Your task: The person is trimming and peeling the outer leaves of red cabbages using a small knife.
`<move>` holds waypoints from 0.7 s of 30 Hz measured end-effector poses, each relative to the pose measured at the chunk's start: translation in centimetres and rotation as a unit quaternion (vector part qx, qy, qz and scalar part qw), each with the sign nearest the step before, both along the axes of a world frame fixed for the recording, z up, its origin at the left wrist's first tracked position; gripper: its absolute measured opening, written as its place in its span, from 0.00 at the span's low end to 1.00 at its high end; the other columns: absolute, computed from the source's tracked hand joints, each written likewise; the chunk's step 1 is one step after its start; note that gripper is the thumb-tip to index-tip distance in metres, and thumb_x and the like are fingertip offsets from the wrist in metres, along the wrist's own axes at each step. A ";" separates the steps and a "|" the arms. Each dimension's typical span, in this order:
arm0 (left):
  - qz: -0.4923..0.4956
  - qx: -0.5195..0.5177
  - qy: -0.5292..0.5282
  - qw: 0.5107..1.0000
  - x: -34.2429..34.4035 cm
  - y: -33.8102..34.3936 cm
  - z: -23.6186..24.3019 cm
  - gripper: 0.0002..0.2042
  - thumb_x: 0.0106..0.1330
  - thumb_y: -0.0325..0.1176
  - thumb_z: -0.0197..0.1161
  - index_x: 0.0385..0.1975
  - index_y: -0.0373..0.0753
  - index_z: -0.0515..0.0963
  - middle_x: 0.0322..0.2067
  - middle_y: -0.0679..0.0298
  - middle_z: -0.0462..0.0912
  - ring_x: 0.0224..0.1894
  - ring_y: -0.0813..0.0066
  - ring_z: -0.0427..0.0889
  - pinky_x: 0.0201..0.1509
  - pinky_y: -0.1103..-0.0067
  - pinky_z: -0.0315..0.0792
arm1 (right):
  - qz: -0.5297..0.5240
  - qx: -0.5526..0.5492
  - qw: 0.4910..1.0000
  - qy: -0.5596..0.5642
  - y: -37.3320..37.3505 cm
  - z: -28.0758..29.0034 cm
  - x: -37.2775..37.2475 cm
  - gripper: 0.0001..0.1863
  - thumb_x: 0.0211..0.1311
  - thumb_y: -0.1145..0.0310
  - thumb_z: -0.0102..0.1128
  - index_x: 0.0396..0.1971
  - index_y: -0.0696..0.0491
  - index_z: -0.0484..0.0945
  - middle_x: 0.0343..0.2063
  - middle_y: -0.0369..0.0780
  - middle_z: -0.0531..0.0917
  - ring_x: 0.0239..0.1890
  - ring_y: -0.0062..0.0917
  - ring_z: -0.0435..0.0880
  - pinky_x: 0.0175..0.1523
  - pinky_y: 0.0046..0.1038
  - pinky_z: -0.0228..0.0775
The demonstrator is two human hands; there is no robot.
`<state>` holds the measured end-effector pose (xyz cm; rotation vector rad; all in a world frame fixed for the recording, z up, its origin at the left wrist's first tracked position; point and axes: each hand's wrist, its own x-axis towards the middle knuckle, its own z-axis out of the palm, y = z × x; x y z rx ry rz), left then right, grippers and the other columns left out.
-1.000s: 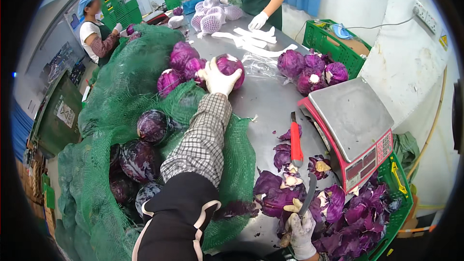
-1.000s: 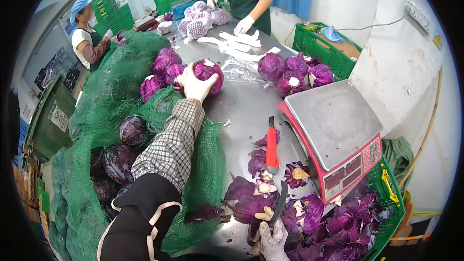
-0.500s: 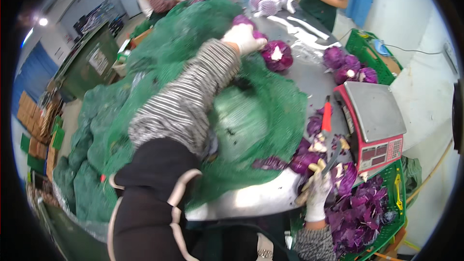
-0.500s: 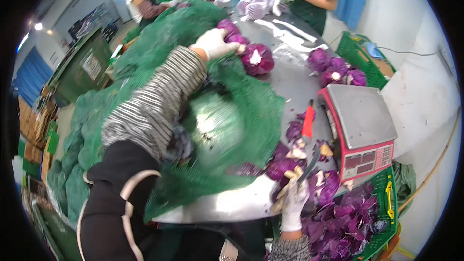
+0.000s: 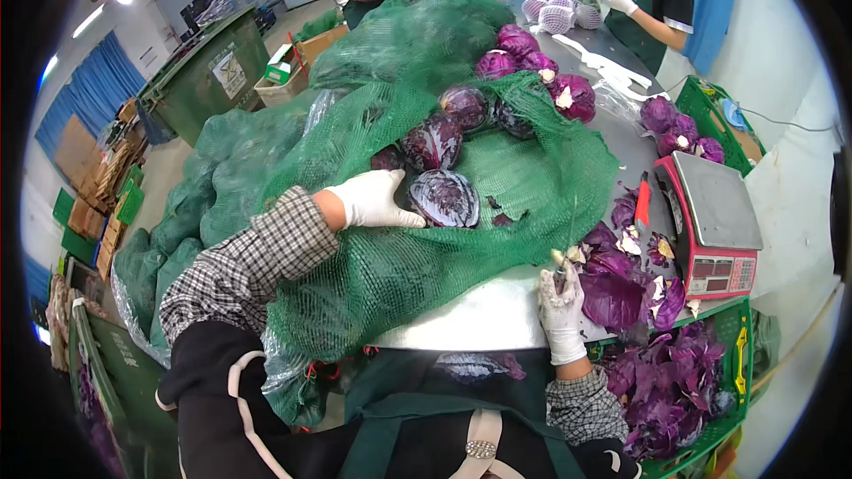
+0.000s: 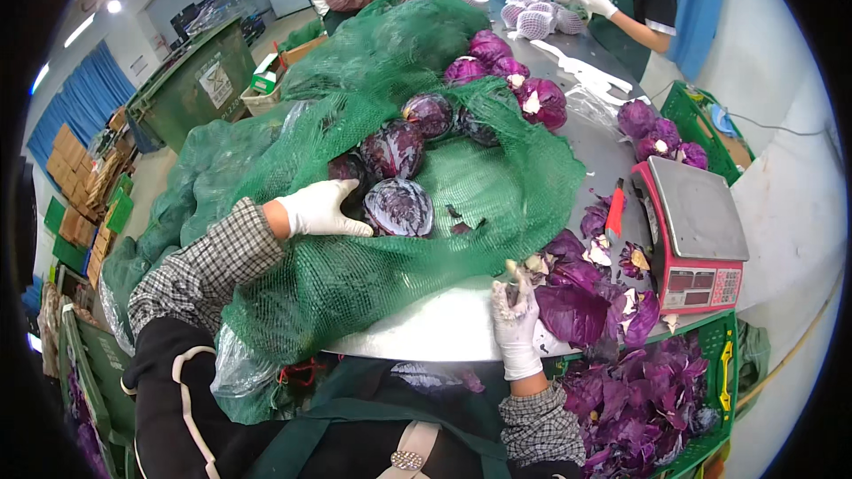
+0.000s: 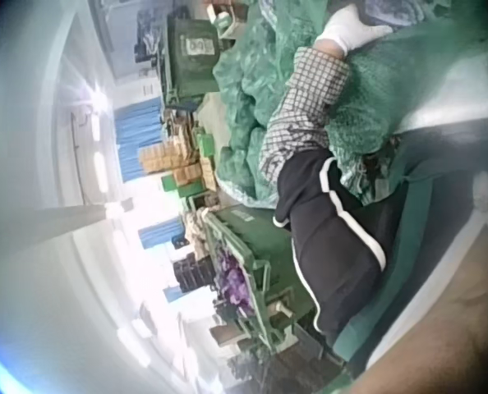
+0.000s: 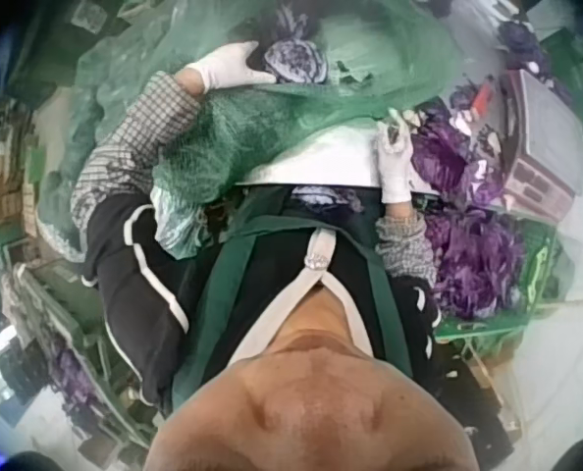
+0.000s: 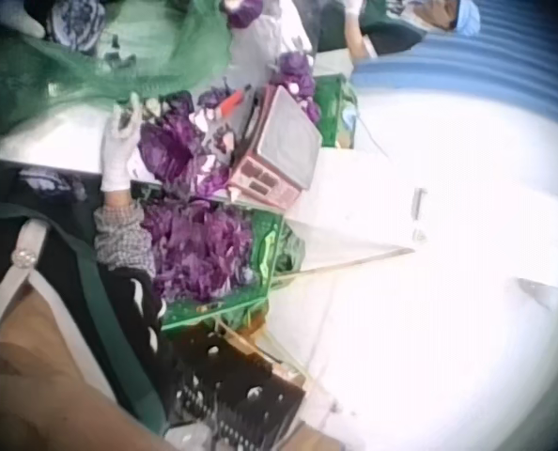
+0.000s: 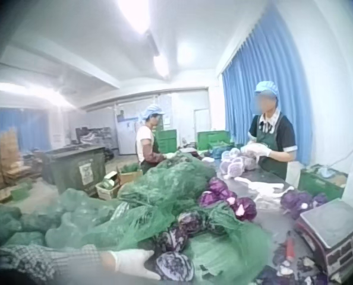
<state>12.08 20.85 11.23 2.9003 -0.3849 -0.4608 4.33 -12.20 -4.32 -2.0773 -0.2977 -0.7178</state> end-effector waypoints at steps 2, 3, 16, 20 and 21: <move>0.003 -0.036 -0.009 0.999 1.2 -0.5 -0.7 0.51 0.50 0.64 0.65 0.60 0.21 0.59 0.57 0.37 0.67 0.61 0.49 0.68 0.65 0.71 0.62 | 0.127 0.197 0.945 0.227 1.9 3.6 0.2 0.23 0.61 0.72 0.59 0.55 0.61 0.68 0.48 0.45 0.78 0.45 0.29 0.79 0.52 0.28 0.71; 0.013 -0.072 -0.014 0.997 2.1 -0.9 -1.2 0.52 0.50 0.64 0.65 0.61 0.21 0.57 0.59 0.37 0.66 0.62 0.50 0.67 0.66 0.71 0.62 | 0.148 0.190 0.963 0.120 3.3 3.8 1.2 0.20 0.63 0.70 0.58 0.53 0.61 0.70 0.39 0.40 0.79 0.36 0.22 0.77 0.44 0.24 0.71; 0.171 -0.422 0.125 0.881 3.6 -4.5 -4.3 0.38 0.56 0.47 0.70 0.58 0.25 0.64 0.55 0.53 0.73 0.56 0.69 0.74 0.61 0.75 0.67 | 0.212 0.402 0.836 0.308 11.9 -1.6 5.2 0.17 0.64 0.69 0.59 0.51 0.57 0.71 0.33 0.34 0.78 0.23 0.13 0.73 0.25 0.16 0.67; 0.016 -0.552 0.071 0.830 2.9 -8.1 -0.2 0.36 0.56 0.43 0.71 0.59 0.30 0.63 0.52 0.55 0.75 0.52 0.71 0.76 0.59 0.76 0.69 | 0.165 0.361 0.906 0.144 5.3 8.1 2.6 0.19 0.63 0.73 0.57 0.53 0.60 0.69 0.41 0.39 0.78 0.42 0.23 0.75 0.52 0.22 0.69; -0.031 -0.544 0.065 0.836 2.6 -10.4 0.9 0.37 0.56 0.45 0.70 0.59 0.30 0.62 0.52 0.55 0.75 0.52 0.70 0.76 0.58 0.74 0.70 | 0.117 0.344 0.926 0.101 3.1 9.0 2.4 0.21 0.63 0.72 0.58 0.54 0.60 0.69 0.41 0.40 0.78 0.42 0.23 0.75 0.52 0.22 0.69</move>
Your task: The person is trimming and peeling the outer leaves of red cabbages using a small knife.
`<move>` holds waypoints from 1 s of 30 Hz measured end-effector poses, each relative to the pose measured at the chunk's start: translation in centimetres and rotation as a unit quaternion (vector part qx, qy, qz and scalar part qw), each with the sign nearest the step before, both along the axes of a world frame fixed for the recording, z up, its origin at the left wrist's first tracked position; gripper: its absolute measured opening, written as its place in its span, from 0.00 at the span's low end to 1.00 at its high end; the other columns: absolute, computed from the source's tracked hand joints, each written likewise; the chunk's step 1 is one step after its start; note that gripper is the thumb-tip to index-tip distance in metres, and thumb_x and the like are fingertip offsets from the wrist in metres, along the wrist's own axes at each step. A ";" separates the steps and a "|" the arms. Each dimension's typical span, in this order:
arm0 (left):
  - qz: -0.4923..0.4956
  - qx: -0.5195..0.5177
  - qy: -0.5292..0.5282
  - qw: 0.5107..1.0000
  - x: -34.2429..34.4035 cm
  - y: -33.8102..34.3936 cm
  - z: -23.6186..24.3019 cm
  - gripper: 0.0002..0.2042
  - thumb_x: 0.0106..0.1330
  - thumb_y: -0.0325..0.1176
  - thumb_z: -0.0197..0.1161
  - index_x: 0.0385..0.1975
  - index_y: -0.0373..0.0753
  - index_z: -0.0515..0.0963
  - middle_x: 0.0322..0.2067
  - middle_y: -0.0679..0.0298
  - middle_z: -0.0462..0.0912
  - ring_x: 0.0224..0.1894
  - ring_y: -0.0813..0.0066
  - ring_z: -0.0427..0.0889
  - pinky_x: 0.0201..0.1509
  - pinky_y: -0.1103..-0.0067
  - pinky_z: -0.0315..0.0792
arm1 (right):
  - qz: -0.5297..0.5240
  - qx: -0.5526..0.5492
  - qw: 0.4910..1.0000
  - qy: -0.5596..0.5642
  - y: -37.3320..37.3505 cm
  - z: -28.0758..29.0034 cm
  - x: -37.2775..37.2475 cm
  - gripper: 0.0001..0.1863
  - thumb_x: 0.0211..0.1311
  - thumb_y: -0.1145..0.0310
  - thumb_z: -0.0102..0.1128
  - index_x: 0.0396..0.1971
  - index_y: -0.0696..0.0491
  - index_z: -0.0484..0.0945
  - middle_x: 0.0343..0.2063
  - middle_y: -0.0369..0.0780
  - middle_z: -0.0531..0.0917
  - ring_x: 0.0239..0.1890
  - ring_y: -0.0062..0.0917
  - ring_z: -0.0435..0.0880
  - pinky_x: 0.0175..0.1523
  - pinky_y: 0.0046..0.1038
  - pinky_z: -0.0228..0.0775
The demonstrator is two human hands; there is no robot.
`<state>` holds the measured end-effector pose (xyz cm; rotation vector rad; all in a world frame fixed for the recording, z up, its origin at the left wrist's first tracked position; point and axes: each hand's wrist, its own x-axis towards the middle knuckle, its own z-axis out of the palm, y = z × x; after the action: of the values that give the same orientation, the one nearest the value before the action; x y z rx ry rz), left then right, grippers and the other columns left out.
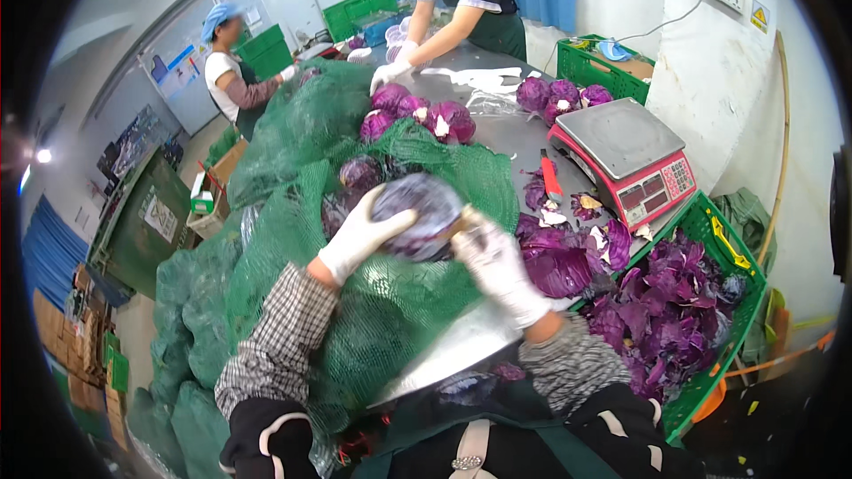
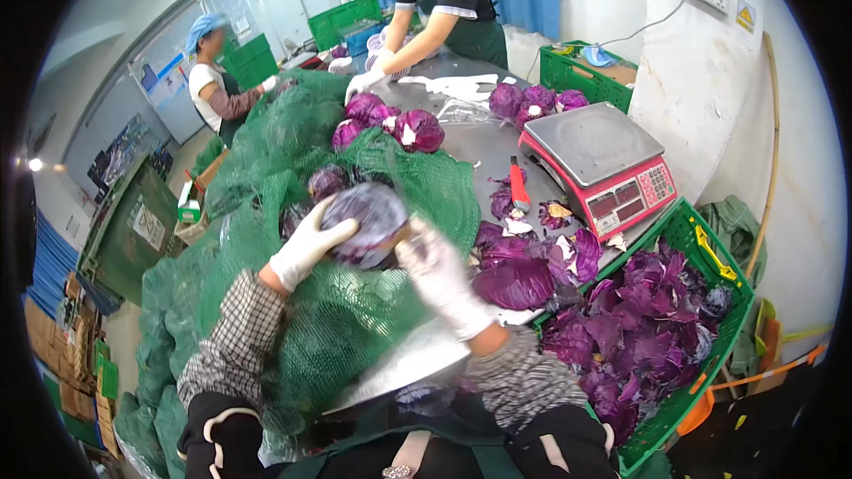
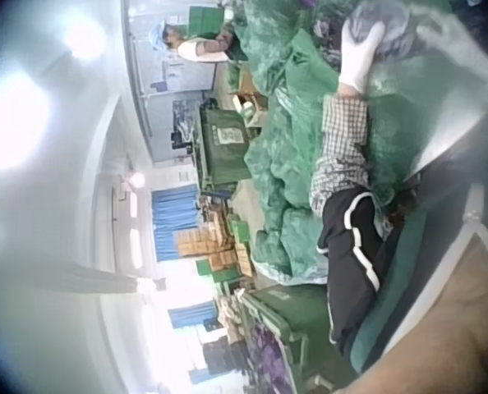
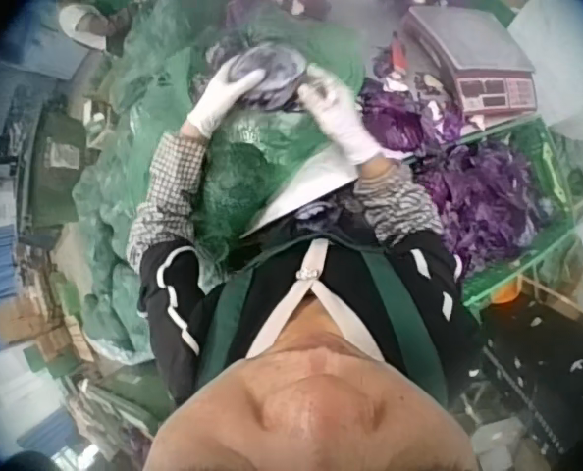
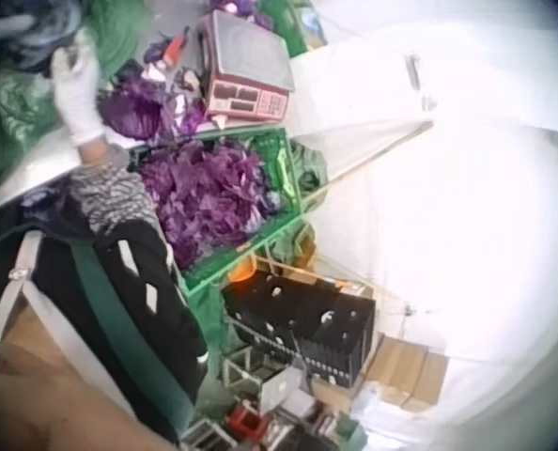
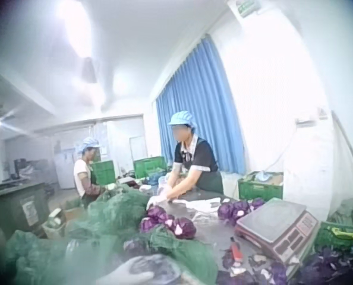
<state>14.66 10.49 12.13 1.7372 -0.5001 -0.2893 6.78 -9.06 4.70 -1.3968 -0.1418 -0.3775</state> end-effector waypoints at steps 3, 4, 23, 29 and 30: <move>-0.077 0.043 0.065 0.994 -3.1 -5.9 2.7 0.39 0.56 0.55 0.66 0.59 0.30 0.63 0.52 0.54 0.75 0.50 0.66 0.77 0.52 0.69 0.75 | -0.142 -0.170 0.975 -0.020 -6.8 3.0 -3.2 0.21 0.64 0.70 0.58 0.54 0.60 0.70 0.39 0.39 0.79 0.37 0.20 0.77 0.45 0.20 0.72; -0.104 0.048 0.104 0.988 -3.5 -7.7 1.5 0.38 0.59 0.55 0.64 0.60 0.31 0.62 0.52 0.55 0.74 0.49 0.67 0.78 0.45 0.72 0.77 | -0.130 -0.108 0.986 0.015 -8.4 3.1 -4.5 0.20 0.64 0.70 0.58 0.53 0.59 0.70 0.38 0.39 0.79 0.32 0.19 0.77 0.39 0.20 0.73; -0.112 0.248 -0.233 0.934 -8.4 -15.6 -8.7 0.57 0.36 0.52 0.79 0.64 0.27 0.55 0.57 0.43 0.64 0.61 0.52 0.65 0.67 0.69 0.59 | -0.133 0.127 0.966 0.184 -13.1 -9.2 -15.4 0.17 0.62 0.75 0.56 0.50 0.59 0.72 0.40 0.41 0.79 0.40 0.25 0.81 0.47 0.23 0.73; -0.104 0.262 -0.214 0.935 -8.5 -16.4 -8.2 0.55 0.35 0.51 0.79 0.62 0.26 0.56 0.56 0.43 0.65 0.60 0.51 0.66 0.66 0.69 0.61 | -0.172 -0.316 0.916 0.178 -12.4 -5.9 -17.3 0.15 0.59 0.68 0.56 0.45 0.57 0.72 0.35 0.49 0.81 0.33 0.44 0.82 0.37 0.38 0.76; -0.105 0.257 -0.214 0.937 -8.5 -16.4 -8.2 0.55 0.36 0.51 0.78 0.61 0.25 0.57 0.56 0.42 0.65 0.60 0.49 0.66 0.65 0.68 0.62 | -0.163 -0.333 0.910 0.185 -12.5 -5.7 -17.1 0.13 0.59 0.69 0.56 0.42 0.57 0.72 0.33 0.49 0.81 0.31 0.44 0.82 0.35 0.39 0.75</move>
<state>6.21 -5.86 3.96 2.2764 -0.9998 -0.2006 -10.34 -21.57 -1.04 -2.1549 0.3110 -0.3428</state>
